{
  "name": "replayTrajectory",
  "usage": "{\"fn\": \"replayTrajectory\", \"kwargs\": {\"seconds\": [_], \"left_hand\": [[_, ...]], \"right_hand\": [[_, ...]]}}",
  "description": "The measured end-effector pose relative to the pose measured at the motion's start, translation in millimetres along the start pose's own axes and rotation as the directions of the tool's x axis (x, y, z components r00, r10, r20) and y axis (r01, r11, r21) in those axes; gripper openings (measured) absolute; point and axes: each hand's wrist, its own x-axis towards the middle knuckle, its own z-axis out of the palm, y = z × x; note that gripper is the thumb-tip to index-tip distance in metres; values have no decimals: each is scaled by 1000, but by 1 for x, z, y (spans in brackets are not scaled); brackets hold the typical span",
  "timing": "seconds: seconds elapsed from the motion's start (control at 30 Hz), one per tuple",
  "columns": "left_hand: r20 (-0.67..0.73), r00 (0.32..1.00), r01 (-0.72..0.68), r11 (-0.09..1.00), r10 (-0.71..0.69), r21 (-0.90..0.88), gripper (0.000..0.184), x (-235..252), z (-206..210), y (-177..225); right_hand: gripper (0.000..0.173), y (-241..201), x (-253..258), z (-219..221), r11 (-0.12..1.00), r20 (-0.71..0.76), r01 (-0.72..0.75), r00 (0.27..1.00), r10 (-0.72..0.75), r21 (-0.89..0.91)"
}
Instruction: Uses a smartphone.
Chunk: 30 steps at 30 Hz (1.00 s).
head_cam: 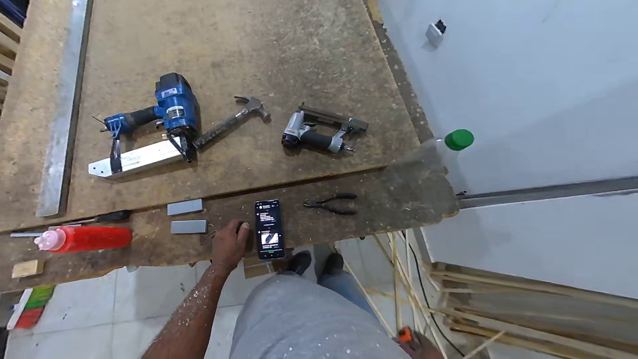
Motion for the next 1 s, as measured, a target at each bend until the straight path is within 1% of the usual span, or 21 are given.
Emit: {"fn": "replayTrajectory", "kwargs": {"seconds": [0.03, 0.07, 0.13, 0.2, 0.27, 0.33, 0.4, 0.47, 0.6, 0.7, 0.73, 0.77, 0.83, 0.87, 0.9, 0.93, 0.97, 1.0], "left_hand": [[6, 1000, 26, 999, -25, -39, 38, -4, -1, 3], [-8, 999, 33, 997, -33, -67, 38, -11, 0, 6], [-36, 998, 57, 995, -60, -83, 44, -34, 3, 18], [-24, 985, 169, 981, -172, -94, 58, -58, 6, 35], [19, 950, 311, 941, -311, -132, 81, -78, 12, 55], [39, 912, 408, 899, -407, -162, 101, -88, 24, 70], [44, 880, 472, 864, -472, -176, 114, -89, 36, 83], [32, 853, 518, 837, -521, -173, 121, -84, 46, 95], [-51, 786, 603, 783, -616, -149, 122, -66, 63, 114], [-90, 765, 631, 771, -637, -90, 118, -59, 69, 119], [-92, 756, 645, 762, -648, -64, 114, -59, 69, 120], [-93, 749, 655, 754, -656, -40, 107, -60, 68, 122], [-62, 730, 681, 732, -680, -10, 97, -67, 65, 124], [-37, 721, 692, 722, -692, -22, 94, -74, 60, 125], [0, 716, 696, 715, -698, -60, 91, -81, 52, 126], [46, 715, 697, 706, -698, -124, 88, -89, 42, 128], [90, 719, 692, 695, -690, -196, 86, -100, 33, 130], [117, 725, 682, 684, -679, -259, 84, -114, 26, 132]], "right_hand": [[70, 8, 23, 0, 997, -39, 77, 996, -77, 8], [75, 1, 37, -7, 990, -52, 138, 989, -138, 10], [83, -33, 50, -23, 964, -97, 264, 960, -264, -10], [85, -78, 56, -40, 918, -117, 390, 911, -396, -69], [83, -116, 62, -52, 846, -113, 511, 842, -528, -150], [80, -143, 78, -56, 758, -123, 609, 755, -644, -236], [81, -164, 99, -55, 671, -123, 659, 676, -727, -341], [82, -181, 123, -53, 597, -109, 683, 615, -781, -422], [84, -197, 163, -50, 483, -105, 717, 504, -857, -503], [89, -203, 168, -51, 443, -118, 719, 456, -882, -536], [89, -203, 164, -53, 425, -129, 724, 429, -894, -543], [89, -202, 157, -54, 396, -141, 738, 385, -912, -546], [85, -198, 134, -57, 318, -154, 789, 279, -948, -526], [82, -195, 119, -59, 279, -145, 823, 238, -960, -496], [77, -195, 103, -59, 249, -114, 855, 221, -968, -456], [72, -197, 84, -58, 250, -45, 885, 253, -966, -393], [67, -201, 64, -57, 281, 74, 909, 318, -945, -308], [63, -206, 45, -53, 335, 208, 918, 377, -903, -210]]}}
